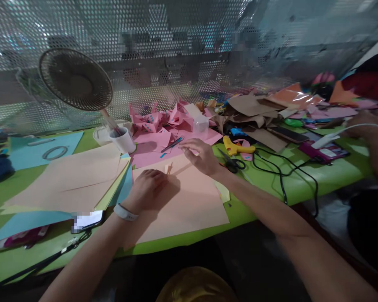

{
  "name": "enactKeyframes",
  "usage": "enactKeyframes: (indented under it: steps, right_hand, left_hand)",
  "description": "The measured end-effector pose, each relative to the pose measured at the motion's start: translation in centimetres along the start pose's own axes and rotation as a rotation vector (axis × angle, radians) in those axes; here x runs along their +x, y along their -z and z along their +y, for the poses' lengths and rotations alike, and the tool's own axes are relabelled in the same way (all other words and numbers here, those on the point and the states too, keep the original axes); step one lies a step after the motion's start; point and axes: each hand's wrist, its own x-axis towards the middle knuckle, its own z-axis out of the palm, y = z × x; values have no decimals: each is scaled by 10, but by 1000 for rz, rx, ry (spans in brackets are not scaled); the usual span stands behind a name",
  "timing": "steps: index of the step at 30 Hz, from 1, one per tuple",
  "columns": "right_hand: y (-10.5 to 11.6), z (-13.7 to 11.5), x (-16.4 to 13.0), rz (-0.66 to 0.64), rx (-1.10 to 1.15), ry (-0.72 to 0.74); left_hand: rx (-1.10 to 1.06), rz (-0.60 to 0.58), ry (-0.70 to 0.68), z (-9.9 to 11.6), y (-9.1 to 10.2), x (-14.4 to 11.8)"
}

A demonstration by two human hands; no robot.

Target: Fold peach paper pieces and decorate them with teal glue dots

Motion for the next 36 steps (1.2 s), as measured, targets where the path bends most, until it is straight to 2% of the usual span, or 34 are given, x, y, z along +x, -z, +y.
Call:
enactKeyframes:
  steps: [3,6,9,12,17,22,27,31,36]
  right_hand:
    - [18,-7,16,-21,230,-162]
    - [21,-3,19,-243,251,-246]
    - [12,7,8,-535,-56,-186]
    - [0,18,-4,-678,-369,-41]
    - [-5,31,-6,-678,-424,-16]
    - [3,29,-7,-673,-374,10]
    - [15,22,-34,-615,-278,5]
    - [25,21,-54,-545,-230,-26]
    - [26,24,-64,-546,-260,-60]
  left_hand:
    - [43,-11,-3,1,-1,1]
    - [66,-46,-1,3,0,2]
    - [85,-57,32,7,3,3]
    - [122,-86,55,9,4,4]
    - [150,-143,19,10,9,7]
    - [151,-86,9,20,16,-5]
    - [171,-10,42,30,9,-32]
    - [187,-35,13,36,-1,-46]
    - [185,-122,18,44,-3,-50]
